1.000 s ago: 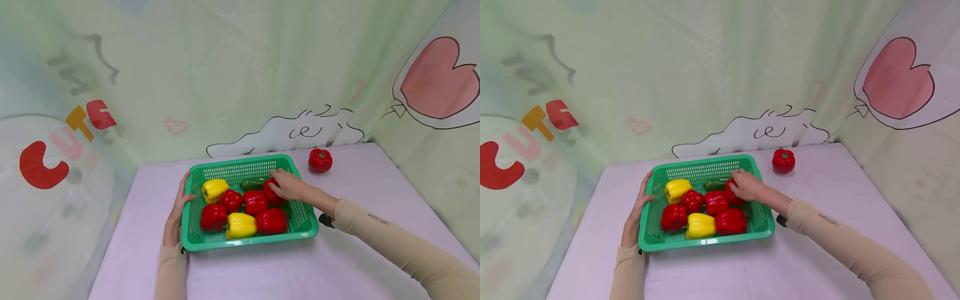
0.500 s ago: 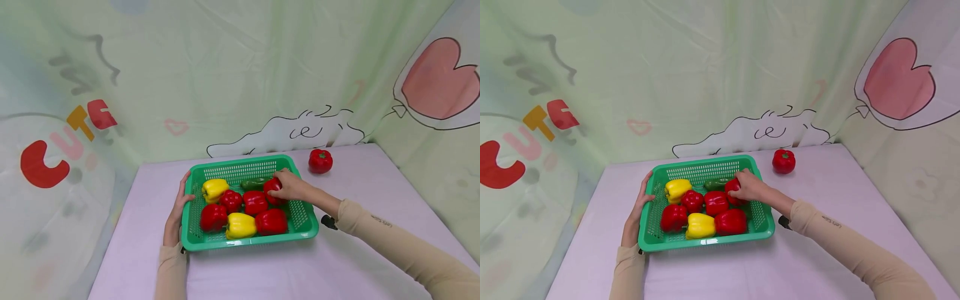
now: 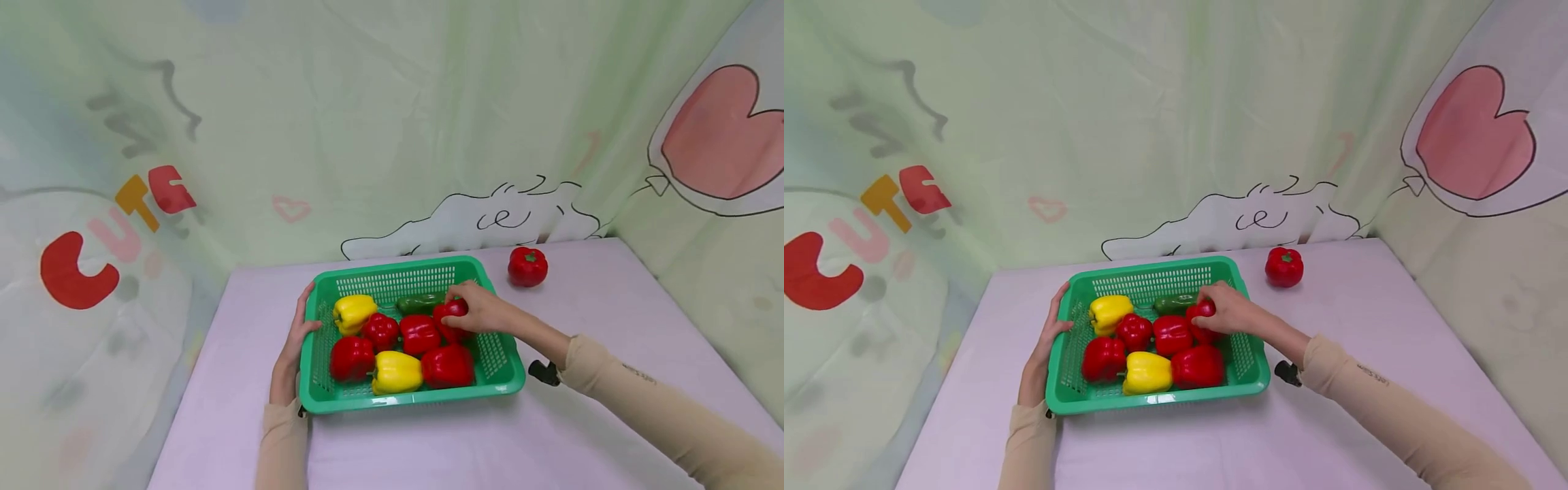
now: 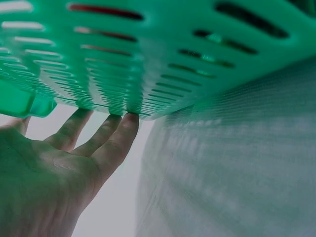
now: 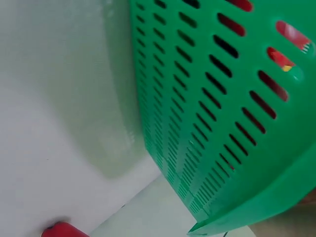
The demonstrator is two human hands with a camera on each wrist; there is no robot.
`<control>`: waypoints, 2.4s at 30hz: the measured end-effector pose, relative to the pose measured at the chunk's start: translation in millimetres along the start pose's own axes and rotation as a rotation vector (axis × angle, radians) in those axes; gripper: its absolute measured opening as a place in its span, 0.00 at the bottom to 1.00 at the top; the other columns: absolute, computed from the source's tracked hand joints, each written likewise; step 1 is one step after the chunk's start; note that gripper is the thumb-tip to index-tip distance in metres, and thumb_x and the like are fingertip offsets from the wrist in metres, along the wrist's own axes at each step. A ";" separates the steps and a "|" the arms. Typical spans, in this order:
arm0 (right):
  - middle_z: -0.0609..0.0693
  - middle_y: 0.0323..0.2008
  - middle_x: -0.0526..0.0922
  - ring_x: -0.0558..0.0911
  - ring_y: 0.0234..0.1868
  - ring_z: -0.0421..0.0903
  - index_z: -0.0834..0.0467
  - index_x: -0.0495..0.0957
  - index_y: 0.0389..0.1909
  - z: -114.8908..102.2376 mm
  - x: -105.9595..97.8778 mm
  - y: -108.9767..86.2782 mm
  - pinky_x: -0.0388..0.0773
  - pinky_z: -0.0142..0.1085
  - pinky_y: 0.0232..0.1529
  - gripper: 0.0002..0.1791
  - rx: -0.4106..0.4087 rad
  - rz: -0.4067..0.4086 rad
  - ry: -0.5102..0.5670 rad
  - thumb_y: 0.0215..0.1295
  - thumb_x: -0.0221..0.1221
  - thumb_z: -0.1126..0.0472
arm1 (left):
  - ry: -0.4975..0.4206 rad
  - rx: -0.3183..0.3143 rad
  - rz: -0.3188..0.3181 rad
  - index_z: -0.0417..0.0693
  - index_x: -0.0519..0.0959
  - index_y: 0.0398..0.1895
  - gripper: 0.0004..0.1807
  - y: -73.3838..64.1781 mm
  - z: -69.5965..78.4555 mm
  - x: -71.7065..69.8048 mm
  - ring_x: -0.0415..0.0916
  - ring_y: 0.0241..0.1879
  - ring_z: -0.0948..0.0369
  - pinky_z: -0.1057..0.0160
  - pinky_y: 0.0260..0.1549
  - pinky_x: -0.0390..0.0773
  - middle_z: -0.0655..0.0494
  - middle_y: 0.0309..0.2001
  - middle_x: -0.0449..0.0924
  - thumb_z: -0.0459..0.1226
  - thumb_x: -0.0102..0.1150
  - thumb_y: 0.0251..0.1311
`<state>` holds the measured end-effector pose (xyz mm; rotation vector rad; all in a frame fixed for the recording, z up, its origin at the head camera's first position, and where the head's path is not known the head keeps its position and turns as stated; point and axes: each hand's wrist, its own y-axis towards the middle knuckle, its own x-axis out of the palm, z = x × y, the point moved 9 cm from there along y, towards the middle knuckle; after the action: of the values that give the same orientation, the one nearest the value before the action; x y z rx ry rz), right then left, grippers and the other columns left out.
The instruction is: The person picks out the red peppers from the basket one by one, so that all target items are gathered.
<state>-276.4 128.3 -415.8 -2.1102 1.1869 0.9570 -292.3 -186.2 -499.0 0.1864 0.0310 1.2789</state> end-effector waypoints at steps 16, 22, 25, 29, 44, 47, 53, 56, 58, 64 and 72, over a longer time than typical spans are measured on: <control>0.54 0.38 0.78 0.77 0.36 0.48 0.61 0.73 0.41 -4.0 -6.2 -4.7 0.80 0.33 0.29 0.24 0.003 0.006 0.060 0.48 0.75 0.58 | 0.008 0.023 -0.009 0.52 0.40 0.80 0.43 1.0 2.9 1.2 0.48 0.72 0.42 0.53 0.60 0.67 0.45 0.78 0.40 0.28 0.39 0.60; 0.62 0.52 0.77 0.77 0.51 0.58 0.63 0.66 0.62 -1.7 -4.9 -8.4 0.84 0.43 0.36 0.43 0.020 0.016 0.051 0.46 0.76 0.58 | 0.006 0.021 0.001 0.54 0.41 0.80 0.43 0.4 -0.1 0.3 0.48 0.72 0.45 0.51 0.62 0.65 0.47 0.78 0.41 0.27 0.39 0.61; 0.63 0.52 0.77 0.78 0.52 0.59 0.63 0.64 0.65 -2.3 -4.5 -9.5 0.84 0.44 0.37 0.46 0.016 0.022 0.057 0.46 0.76 0.58 | -0.001 0.024 -0.001 0.55 0.41 0.80 0.43 1.0 -0.2 0.7 0.48 0.72 0.45 0.55 0.61 0.66 0.47 0.78 0.41 0.28 0.39 0.61; 0.63 0.53 0.77 0.77 0.52 0.59 0.63 0.64 0.66 -2.8 -4.8 -12.4 0.84 0.44 0.37 0.47 0.006 0.036 0.066 0.45 0.76 0.58 | 0.000 0.018 -0.003 0.55 0.41 0.80 0.43 -0.4 -1.3 0.9 0.48 0.72 0.45 0.56 0.61 0.66 0.47 0.78 0.41 0.27 0.39 0.60; 0.63 0.55 0.77 0.77 0.54 0.62 0.61 0.66 0.67 2.7 -41.9 -33.8 0.84 0.45 0.38 0.46 -0.040 0.179 0.078 0.46 0.75 0.57 | -0.014 0.017 -0.001 0.56 0.42 0.80 0.44 -5.7 -5.4 2.7 0.48 0.71 0.45 0.64 0.57 0.70 0.48 0.77 0.42 0.28 0.39 0.58; 0.64 0.55 0.77 0.77 0.52 0.63 0.62 0.67 0.66 7.4 -59.4 -40.2 0.83 0.45 0.37 0.44 -0.035 0.225 0.082 0.47 0.75 0.58 | -0.014 0.014 0.001 0.56 0.42 0.80 0.44 -6.0 -5.8 3.1 0.48 0.71 0.46 0.65 0.57 0.70 0.49 0.77 0.42 0.28 0.39 0.58; 0.65 0.54 0.77 0.77 0.50 0.63 0.64 0.69 0.64 21.3 -93.6 -54.6 0.83 0.48 0.38 0.39 0.005 0.302 0.086 0.52 0.73 0.58 | -0.005 0.020 -0.007 0.55 0.41 0.80 0.43 -3.8 -2.9 5.2 0.46 0.73 0.46 0.59 0.62 0.64 0.49 0.78 0.41 0.28 0.38 0.60; 0.66 0.55 0.76 0.74 0.52 0.65 0.65 0.69 0.64 30.5 -103.6 -61.1 0.82 0.51 0.39 0.38 0.037 0.319 0.062 0.53 0.72 0.57 | -0.003 0.031 -0.011 0.53 0.41 0.80 0.43 -2.7 -1.2 5.5 0.46 0.73 0.45 0.56 0.63 0.63 0.47 0.78 0.40 0.27 0.37 0.60; 0.67 0.55 0.76 0.73 0.53 0.66 0.66 0.69 0.64 38.8 -107.2 -64.6 0.82 0.52 0.39 0.39 0.061 0.329 0.051 0.53 0.72 0.57 | -0.005 0.035 -0.012 0.52 0.40 0.80 0.43 -2.5 -0.8 5.3 0.46 0.73 0.45 0.57 0.63 0.64 0.46 0.78 0.40 0.27 0.37 0.60; 0.70 0.57 0.71 0.70 0.55 0.70 0.69 0.65 0.65 70.5 -106.5 -70.3 0.82 0.53 0.39 0.42 0.132 0.321 0.037 0.51 0.73 0.59 | -0.028 0.048 -0.011 0.50 0.40 0.79 0.43 -2.5 0.4 3.8 0.47 0.72 0.43 0.63 0.59 0.69 0.44 0.78 0.41 0.25 0.37 0.60; 0.71 0.55 0.71 0.71 0.52 0.67 0.72 0.66 0.63 105.0 -92.9 -74.9 0.82 0.53 0.38 0.42 0.154 0.336 -0.039 0.49 0.74 0.59 | -0.021 0.042 -0.003 0.51 0.41 0.79 0.43 -4.0 1.9 2.2 0.48 0.71 0.42 0.53 0.59 0.69 0.44 0.77 0.42 0.25 0.36 0.59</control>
<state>-278.1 286.3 -398.6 -1.7972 1.5747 1.0082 -287.6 -185.4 -497.5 0.2354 0.0398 1.2742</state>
